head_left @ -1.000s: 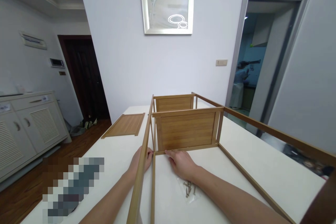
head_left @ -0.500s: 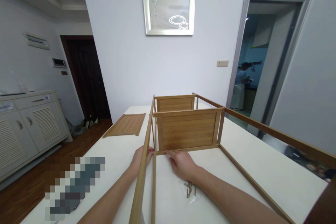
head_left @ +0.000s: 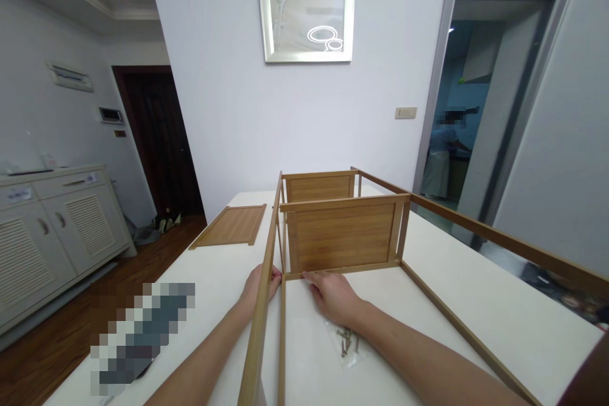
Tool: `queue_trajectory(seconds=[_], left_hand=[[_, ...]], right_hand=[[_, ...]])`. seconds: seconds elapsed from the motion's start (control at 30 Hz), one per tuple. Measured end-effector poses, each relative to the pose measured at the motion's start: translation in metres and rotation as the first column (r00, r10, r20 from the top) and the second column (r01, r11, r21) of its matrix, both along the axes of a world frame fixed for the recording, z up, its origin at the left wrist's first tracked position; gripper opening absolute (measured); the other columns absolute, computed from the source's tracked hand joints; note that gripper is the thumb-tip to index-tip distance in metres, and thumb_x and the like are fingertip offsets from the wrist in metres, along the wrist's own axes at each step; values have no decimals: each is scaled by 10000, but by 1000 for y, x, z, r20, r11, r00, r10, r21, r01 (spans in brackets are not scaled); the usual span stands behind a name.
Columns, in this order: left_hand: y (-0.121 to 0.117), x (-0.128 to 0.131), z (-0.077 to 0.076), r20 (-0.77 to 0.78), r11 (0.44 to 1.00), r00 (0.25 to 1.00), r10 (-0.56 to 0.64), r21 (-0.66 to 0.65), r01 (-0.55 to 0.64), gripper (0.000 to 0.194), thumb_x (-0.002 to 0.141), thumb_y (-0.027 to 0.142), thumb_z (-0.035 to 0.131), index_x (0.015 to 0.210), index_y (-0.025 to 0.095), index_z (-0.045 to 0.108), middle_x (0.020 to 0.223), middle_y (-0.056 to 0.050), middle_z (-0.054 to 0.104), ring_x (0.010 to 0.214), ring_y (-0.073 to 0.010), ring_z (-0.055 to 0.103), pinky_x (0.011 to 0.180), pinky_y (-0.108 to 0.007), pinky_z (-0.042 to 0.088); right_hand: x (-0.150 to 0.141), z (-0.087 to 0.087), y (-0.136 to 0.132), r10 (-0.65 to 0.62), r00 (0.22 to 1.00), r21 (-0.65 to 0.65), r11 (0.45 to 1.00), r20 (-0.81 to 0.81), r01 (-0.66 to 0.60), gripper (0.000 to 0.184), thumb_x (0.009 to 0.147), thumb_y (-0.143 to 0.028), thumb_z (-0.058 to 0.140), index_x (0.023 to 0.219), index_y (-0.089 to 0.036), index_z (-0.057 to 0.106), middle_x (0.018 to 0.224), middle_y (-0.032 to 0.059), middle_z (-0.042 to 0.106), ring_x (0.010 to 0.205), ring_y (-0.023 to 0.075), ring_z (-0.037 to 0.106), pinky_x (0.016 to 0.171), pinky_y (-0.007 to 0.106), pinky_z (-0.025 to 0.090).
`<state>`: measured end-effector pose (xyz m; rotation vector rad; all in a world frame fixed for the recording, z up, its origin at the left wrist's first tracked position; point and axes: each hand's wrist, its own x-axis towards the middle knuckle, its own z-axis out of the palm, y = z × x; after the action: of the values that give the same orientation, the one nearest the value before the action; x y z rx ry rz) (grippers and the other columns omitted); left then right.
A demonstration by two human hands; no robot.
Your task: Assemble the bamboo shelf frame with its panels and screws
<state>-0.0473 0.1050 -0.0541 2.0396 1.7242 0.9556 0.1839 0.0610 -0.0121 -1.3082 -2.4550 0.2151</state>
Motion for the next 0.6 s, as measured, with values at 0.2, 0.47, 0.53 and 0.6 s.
queue_trajectory(seconds=[0.2,0.47,0.53,0.6], left_hand=[[1,-1,-4,35,1000,999,9,-18,-9,140,742,85,574,784,158,686,748,-26,695,709,-148,640,665,-226,465],[-4,0,3,-8,1000,1000,7,24,-7,149,821,181,548,783,166,691,852,-62,693,846,-195,633,781,-283,454],[-4,1,3,-24,1000,1000,9,20,-9,145,814,170,550,738,164,672,811,-58,680,820,-195,626,759,-281,449],[-4,2,3,-32,1000,999,18,15,-18,132,804,149,553,725,163,658,798,-54,673,797,-188,622,741,-274,444]], right_hand=[[1,0,1,7,1000,0,1000,-22,-7,460,897,-180,412,1328,-197,573,1236,94,672,1069,225,647,895,302,464],[2,-3,3,1,999,1,1000,-47,-1,453,900,-186,416,1326,-208,569,1198,91,685,1049,207,648,895,284,462],[3,-4,4,-2,999,3,1000,-46,2,456,896,-180,414,1324,-208,569,1181,92,690,1030,207,652,885,285,463],[2,-4,4,-2,999,4,1000,-43,3,455,890,-175,415,1315,-205,577,1169,93,693,1023,211,653,881,287,463]])
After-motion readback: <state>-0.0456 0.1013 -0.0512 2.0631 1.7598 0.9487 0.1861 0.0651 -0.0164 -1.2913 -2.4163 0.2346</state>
